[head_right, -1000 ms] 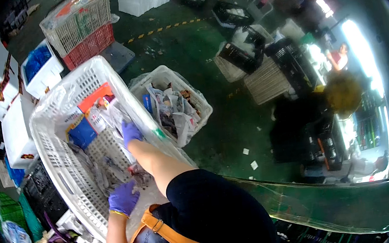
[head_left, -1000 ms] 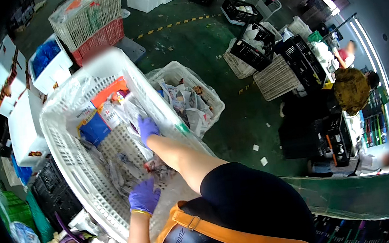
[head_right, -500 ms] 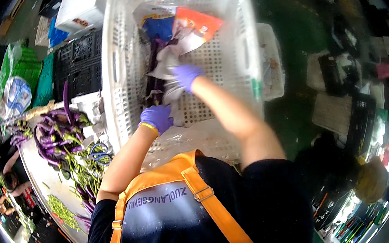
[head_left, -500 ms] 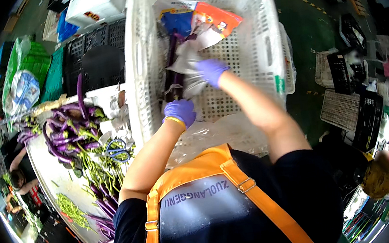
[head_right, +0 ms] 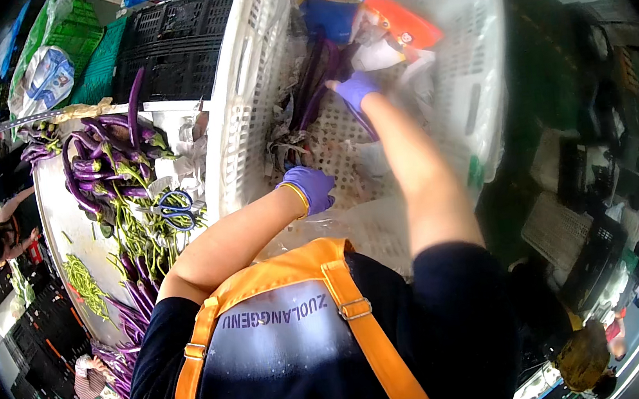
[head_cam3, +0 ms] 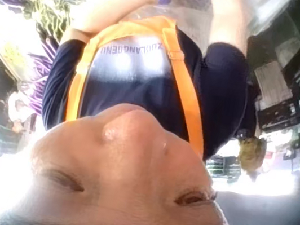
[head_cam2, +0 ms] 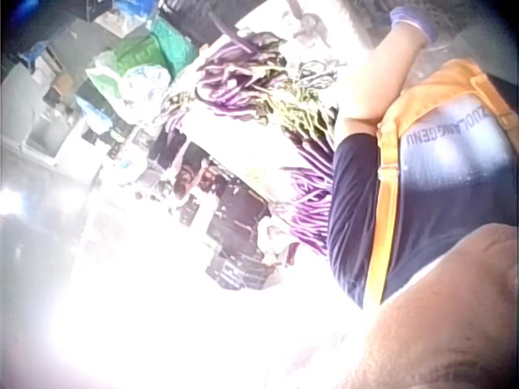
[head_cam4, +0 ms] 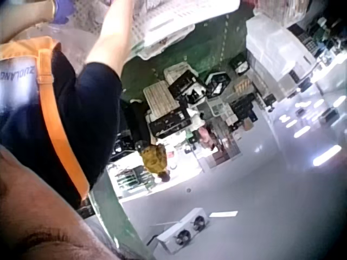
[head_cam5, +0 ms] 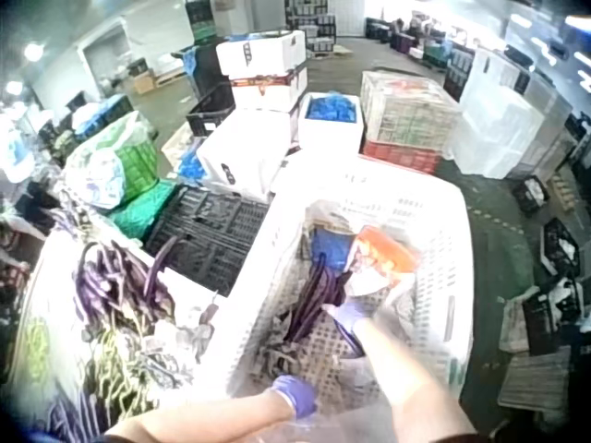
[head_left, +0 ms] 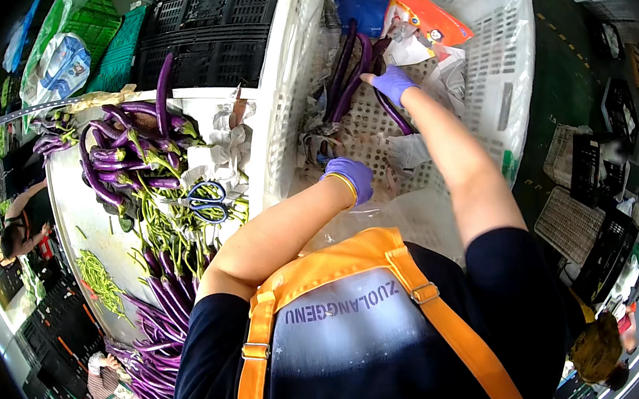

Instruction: The person sorts and trims eggplants at a workstation, using shears to cut the stems before placing them into a white plastic bin.

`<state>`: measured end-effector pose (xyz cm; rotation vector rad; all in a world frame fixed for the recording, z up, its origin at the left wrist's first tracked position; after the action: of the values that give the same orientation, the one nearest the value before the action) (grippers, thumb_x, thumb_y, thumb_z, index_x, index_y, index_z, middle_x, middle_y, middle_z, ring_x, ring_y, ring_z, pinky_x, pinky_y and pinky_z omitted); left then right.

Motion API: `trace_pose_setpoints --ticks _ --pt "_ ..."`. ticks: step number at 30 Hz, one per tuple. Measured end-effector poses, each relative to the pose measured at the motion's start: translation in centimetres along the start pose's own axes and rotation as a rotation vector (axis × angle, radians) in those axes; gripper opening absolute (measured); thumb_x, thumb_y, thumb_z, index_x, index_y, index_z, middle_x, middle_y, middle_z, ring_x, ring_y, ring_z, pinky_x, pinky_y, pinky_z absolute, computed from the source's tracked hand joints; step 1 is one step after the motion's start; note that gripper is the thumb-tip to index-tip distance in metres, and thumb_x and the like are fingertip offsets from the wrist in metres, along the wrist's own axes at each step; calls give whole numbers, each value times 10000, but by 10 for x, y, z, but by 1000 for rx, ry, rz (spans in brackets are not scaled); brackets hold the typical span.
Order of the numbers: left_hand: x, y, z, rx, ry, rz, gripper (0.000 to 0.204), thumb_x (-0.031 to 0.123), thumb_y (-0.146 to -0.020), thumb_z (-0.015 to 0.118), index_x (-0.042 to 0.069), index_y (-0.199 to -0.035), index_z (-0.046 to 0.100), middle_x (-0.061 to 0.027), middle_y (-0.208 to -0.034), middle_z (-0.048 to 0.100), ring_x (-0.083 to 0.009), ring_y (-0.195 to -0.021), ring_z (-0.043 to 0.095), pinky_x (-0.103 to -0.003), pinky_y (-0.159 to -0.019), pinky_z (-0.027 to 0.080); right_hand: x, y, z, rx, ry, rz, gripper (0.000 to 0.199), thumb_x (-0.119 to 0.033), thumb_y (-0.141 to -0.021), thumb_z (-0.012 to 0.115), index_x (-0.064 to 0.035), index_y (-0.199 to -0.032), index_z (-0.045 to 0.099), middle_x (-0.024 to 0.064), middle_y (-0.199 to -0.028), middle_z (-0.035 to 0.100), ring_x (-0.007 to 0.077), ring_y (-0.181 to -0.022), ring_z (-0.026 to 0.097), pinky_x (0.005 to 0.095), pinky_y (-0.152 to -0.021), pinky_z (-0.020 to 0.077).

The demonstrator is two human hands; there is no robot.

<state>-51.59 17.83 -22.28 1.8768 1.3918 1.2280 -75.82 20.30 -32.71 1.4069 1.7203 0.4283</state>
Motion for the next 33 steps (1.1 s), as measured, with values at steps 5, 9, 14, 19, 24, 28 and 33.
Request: trace_pose_setpoints --ticks 5,9,14,19,24,28,33 --pt "9 -3 -14 91 88 27 438 419 -919 623 83 -1192 693 -171 -1037 751 -376 -971 721 -501 -845 554 -54 -6 8 422 -291 136 1348 -599 -680 877 -4 -1627 127 352 -1498 458 417 -1374 515 460 -1142 429" --pt "7 -4 -23 41 90 -7 433 419 -911 638 76 -1164 711 -176 -1040 750 -382 -977 720 -502 -838 557 -73 -32 21 508 -262 94 1310 -470 -692 900 -7 -1629 110 335 -1526 427 418 -1392 486 452 -1157 409" --pt "6 -14 -21 138 75 16 376 390 -896 643 81 -1074 764 -168 -1068 753 -367 -964 733 -499 -806 569 -13 -72 26 567 -415 71 1246 -289 -709 898 -3 -1626 104 314 -1562 390 403 -1417 458 412 -1178 378" --pt "20 -20 -8 134 31 24 379 364 -869 635 88 -1098 760 -162 -1060 761 -377 -933 735 -500 -792 571 -2 -35 30 559 -475 77 1207 -213 -738 878 -13 -1629 89 282 -1588 382 378 -1432 453 393 -1196 364" --pt "23 8 -16 121 66 1 339 237 -883 609 109 -1142 787 -111 -1177 766 -304 -1063 745 -454 -863 584 -24 -11 42 582 -365 88 1158 -159 -753 846 -28 -1629 101 279 -1534 454 412 -1359 524 452 -1151 415" --pt "-23 4 -35 233 27 -150 371 318 -951 522 134 -1142 782 -146 -1122 767 -325 -1054 742 -465 -861 583 8 -29 35 466 -969 19 916 -46 -723 779 -42 -1524 333 162 -1300 601 312 -1123 619 420 -955 532" --pt "-81 100 -167 1322 716 -168 689 499 -944 667 43 -1445 540 -248 -1274 671 -376 -1179 666 -450 -1018 514 -52 60 -21 -93 -1283 -372 544 -5 -799 770 -33 -1307 577 80 -1092 667 212 -960 654 368 -850 559"
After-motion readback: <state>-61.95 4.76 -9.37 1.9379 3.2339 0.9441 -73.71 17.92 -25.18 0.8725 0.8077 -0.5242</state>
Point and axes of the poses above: each hand's wrist, its own y-axis away from the middle knuckle, its own z-axis out of the palm, x = y × z, the point moved 10 cm from there along -y, towards the middle knuckle
